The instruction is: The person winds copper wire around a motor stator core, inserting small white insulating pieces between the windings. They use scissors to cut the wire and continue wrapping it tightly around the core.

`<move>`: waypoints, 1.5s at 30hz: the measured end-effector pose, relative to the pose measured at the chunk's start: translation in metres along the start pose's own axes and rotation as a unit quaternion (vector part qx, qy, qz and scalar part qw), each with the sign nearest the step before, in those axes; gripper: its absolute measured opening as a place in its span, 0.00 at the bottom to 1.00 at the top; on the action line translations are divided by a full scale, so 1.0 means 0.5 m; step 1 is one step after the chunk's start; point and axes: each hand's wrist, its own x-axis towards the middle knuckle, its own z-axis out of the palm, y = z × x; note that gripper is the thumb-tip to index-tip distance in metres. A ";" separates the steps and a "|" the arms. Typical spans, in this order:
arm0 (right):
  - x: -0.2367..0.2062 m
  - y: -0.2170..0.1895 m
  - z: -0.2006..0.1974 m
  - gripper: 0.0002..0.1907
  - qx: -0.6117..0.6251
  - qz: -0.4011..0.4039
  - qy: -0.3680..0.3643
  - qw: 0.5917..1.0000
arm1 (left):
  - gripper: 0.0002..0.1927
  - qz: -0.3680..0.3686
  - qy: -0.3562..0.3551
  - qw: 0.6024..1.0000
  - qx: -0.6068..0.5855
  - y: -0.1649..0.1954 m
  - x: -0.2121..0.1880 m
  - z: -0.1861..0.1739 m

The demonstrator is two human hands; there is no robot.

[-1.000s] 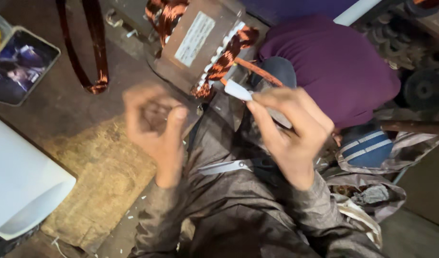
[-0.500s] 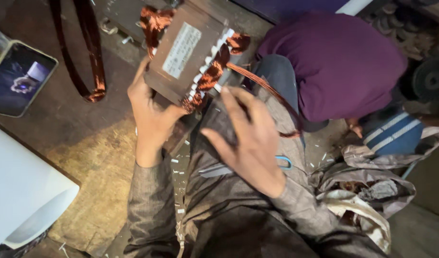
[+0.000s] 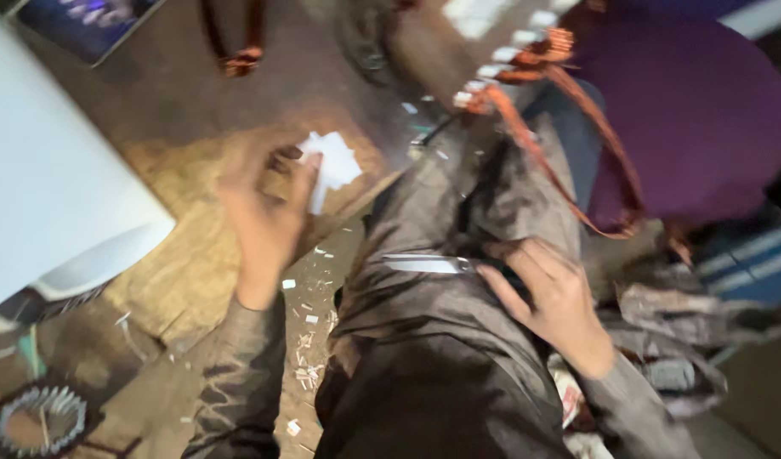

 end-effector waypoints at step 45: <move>-0.090 0.097 0.112 0.24 0.192 0.179 -0.071 0.962 | 0.06 -0.174 -0.061 0.846 -0.501 0.071 -0.104 0.207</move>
